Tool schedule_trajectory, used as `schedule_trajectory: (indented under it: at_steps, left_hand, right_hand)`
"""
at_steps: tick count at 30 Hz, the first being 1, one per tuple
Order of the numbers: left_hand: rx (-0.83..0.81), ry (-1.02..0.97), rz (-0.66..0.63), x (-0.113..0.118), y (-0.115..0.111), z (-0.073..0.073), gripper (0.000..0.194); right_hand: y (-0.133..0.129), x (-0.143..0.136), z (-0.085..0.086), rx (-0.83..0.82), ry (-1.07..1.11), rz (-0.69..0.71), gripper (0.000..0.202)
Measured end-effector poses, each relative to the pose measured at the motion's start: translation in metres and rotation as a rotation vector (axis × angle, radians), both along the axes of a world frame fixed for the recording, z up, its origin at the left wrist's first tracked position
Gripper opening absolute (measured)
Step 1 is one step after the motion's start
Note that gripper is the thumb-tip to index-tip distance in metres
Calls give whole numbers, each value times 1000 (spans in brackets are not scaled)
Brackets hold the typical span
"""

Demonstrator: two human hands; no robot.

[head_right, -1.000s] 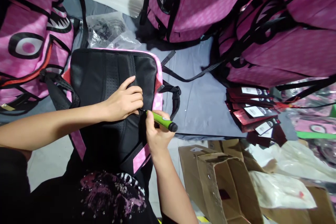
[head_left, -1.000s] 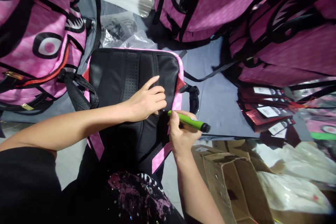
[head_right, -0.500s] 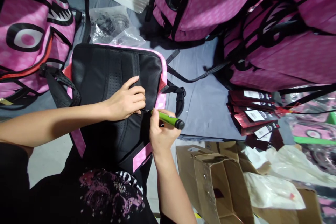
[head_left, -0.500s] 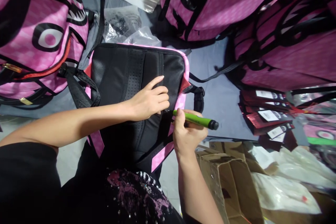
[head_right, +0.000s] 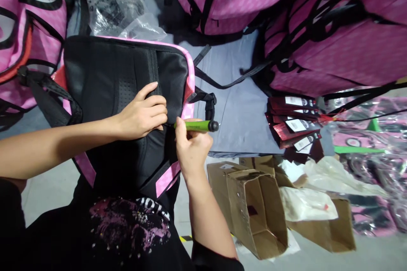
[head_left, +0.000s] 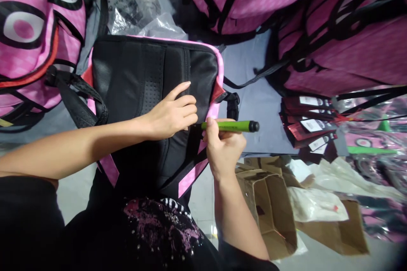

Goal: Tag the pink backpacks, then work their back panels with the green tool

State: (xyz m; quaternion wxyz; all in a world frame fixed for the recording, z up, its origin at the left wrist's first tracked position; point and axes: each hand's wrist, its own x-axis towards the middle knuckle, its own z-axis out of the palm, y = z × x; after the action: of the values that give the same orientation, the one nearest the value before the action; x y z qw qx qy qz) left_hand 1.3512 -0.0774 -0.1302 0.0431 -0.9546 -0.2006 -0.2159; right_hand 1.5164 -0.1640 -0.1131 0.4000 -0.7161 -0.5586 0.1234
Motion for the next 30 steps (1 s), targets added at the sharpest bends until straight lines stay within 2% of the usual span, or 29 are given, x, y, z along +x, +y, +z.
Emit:
schedule_trajectory:
  at_steps: [7, 13, 19, 25, 30]
  left_hand:
    - [19, -7, 15, 1, -1, 0, 30]
    - [85, -75, -9, 1, -1, -4, 25]
    - [59, -130, -25, 1, -1, -6, 21]
    - [54, -137, -24, 2, -2, -5, 19]
    - [38, -137, -26, 2, -3, -6, 18]
  right_hand:
    - [-3, 2, -3, 0, 32, -6, 30]
    - [-5, 2, -3, -12, 166, 30, 27]
    - [-10, 4, -3, 47, 105, 89, 16]
    - [-15, 5, -6, 86, 23, 85, 13]
    - [-18, 6, -10, 59, 86, 100, 12]
